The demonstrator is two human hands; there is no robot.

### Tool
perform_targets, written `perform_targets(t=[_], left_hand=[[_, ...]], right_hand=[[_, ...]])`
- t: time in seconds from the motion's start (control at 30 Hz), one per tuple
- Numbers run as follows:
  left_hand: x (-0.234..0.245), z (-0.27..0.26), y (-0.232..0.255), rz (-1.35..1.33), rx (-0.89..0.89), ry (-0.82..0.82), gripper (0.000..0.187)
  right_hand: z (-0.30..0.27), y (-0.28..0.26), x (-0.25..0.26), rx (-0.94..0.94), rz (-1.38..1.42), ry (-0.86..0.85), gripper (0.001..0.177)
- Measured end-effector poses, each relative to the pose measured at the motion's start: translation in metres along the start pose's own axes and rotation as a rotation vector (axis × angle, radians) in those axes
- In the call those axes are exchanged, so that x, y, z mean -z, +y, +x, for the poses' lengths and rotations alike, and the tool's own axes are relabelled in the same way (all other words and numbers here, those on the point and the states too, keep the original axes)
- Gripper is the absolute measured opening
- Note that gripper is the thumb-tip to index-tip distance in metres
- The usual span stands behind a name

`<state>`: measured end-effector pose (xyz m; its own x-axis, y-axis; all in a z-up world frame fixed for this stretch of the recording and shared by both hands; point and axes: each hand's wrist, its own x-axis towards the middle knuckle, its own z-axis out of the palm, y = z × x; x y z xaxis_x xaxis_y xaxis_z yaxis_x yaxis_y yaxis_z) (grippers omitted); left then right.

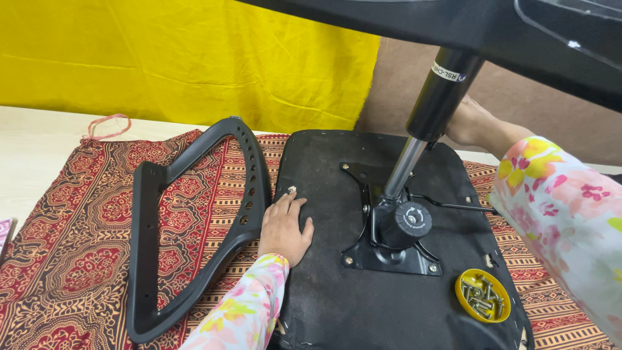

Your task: The person uses a screwdriver to tighten screws on the underside of an inverted chair seat, securing the central gas lift mechanism to the seat base. The person holds the seat steady with one hand while turning the screwdriver with the other.

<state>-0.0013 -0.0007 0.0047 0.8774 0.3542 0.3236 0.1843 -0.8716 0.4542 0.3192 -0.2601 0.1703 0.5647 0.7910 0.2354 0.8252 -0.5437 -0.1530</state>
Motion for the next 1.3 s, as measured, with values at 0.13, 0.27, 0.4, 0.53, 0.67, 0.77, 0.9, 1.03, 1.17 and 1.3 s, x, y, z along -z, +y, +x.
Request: perform_targets(t=[0.13, 0.27, 0.4, 0.53, 0.67, 0.77, 0.9, 1.03, 1.17, 1.3], left_hand=[[0.005, 0.001, 0.003, 0.013, 0.006, -0.049, 0.061], [0.009, 0.0, 0.004, 0.04, -0.003, -0.116, 0.072], [0.009, 0.0, 0.002, 0.109, -0.016, -0.219, 0.08], [0.003, -0.001, -0.003, 0.173, -0.047, -0.273, 0.085], [-0.002, -0.005, -0.003, 0.229, -0.029, -0.299, 0.085], [-0.002, -0.009, -0.001, 0.253, 0.009, -0.348, 0.084], [-0.001, -0.017, 0.002, 0.256, 0.037, -0.366, 0.085], [0.002, -0.029, 0.005, 0.251, 0.035, -0.356, 0.087], [0.004, -0.044, 0.01, 0.249, 0.043, -0.346, 0.088], [0.005, -0.054, 0.016, 0.271, 0.066, -0.347, 0.088]], right_hand=[[-0.011, 0.002, 0.0, -0.165, -0.115, -0.048, 0.022], [-0.01, 0.006, -0.008, -0.178, -0.042, -0.013, 0.025], [-0.007, 0.011, -0.014, 0.111, -0.194, 0.071, 0.027], [-0.016, 0.005, -0.017, -0.058, 0.016, 0.178, 0.029], [-0.024, -0.005, -0.013, -0.225, -0.023, 0.103, 0.025], [-0.024, -0.011, -0.011, -0.258, -0.079, 0.053, 0.025], [-0.024, -0.013, -0.013, -0.31, -0.019, 0.061, 0.037], [-0.026, -0.015, -0.011, -0.198, -0.078, 0.106, 0.037], [-0.033, -0.026, -0.006, -0.156, 0.032, 0.102, 0.034], [-0.039, -0.042, -0.002, -0.283, 0.098, 0.039, 0.04]])
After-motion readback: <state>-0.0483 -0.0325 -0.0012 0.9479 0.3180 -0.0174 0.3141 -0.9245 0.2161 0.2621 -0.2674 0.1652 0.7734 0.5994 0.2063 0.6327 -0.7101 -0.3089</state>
